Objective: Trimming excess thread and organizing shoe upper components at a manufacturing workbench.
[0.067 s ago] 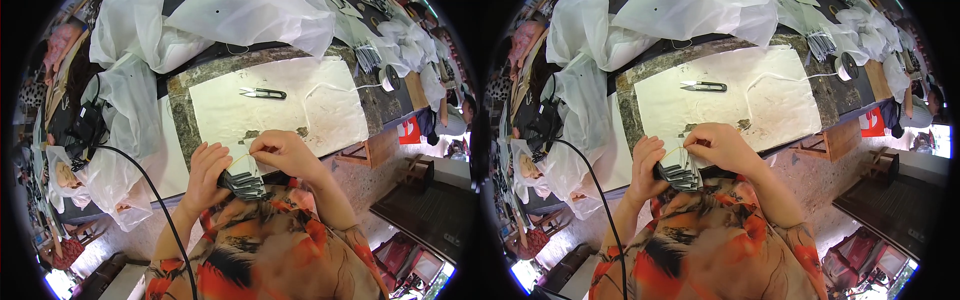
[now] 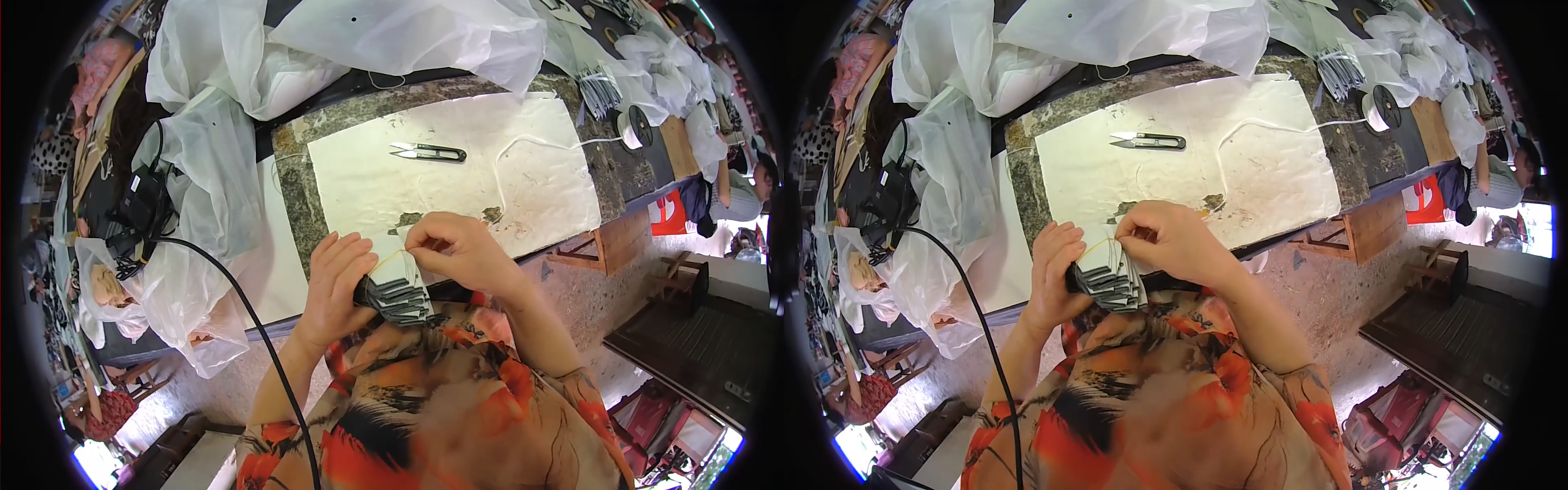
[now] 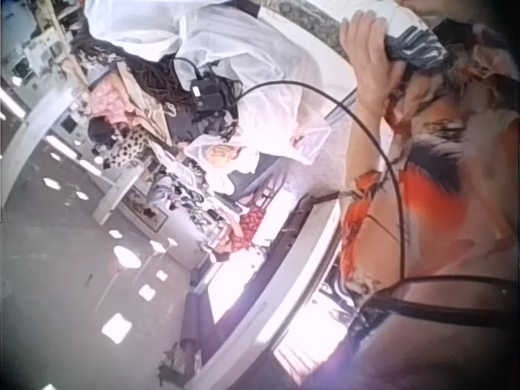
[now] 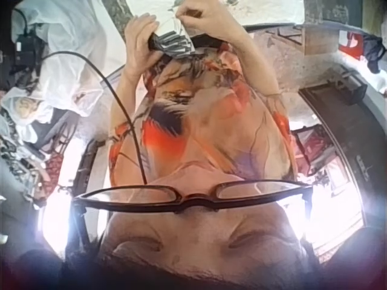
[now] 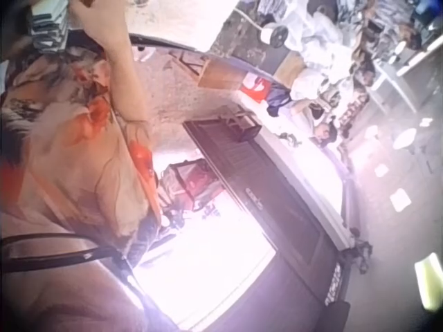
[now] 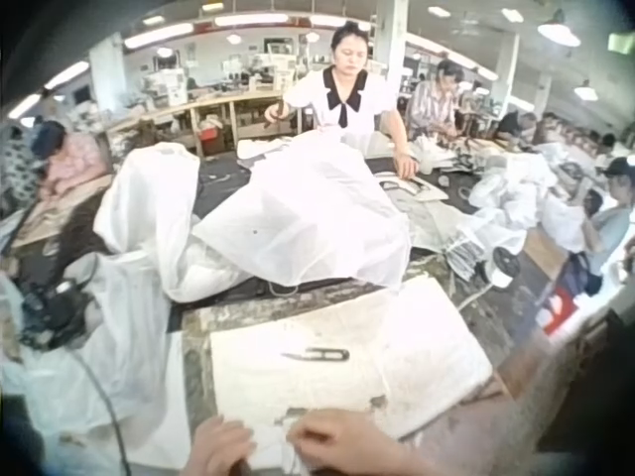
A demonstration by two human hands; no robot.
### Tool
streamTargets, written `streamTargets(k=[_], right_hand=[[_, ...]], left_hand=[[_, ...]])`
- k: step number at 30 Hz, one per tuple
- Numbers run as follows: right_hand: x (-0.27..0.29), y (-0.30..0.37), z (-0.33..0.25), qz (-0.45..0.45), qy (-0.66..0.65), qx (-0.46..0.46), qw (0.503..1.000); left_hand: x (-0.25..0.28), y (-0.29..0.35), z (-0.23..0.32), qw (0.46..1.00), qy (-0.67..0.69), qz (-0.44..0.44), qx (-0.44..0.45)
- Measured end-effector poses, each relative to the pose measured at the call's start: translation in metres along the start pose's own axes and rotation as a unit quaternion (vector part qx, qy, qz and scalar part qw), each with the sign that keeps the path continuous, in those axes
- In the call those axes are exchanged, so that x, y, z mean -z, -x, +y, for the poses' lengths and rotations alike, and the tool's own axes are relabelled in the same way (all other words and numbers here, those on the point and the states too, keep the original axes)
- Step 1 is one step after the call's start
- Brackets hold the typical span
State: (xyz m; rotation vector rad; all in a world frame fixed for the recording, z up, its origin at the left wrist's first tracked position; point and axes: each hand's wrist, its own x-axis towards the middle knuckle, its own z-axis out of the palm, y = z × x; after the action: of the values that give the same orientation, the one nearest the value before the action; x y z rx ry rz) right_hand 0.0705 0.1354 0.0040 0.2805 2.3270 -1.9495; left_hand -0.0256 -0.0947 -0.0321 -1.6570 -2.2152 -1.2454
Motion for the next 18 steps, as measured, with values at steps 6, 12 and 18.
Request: streamTargets(k=[6,12,18], right_hand=[[-0.006,0.005,0.014,0.033,-0.218,-0.022,0.975],[-0.003,0.021,-0.022,-0.045,-0.121,0.138,0.982],[0.006,0.036,-0.08,-0.27,-0.021,0.247,0.931]], left_hand=[[0.003,-0.004,0.003,1.0,-0.012,0.004,0.022],[0.007,-0.005,0.005,0.998,-0.027,0.003,0.057],[0.01,0.0,0.004,0.997,-0.013,0.008,0.082]])
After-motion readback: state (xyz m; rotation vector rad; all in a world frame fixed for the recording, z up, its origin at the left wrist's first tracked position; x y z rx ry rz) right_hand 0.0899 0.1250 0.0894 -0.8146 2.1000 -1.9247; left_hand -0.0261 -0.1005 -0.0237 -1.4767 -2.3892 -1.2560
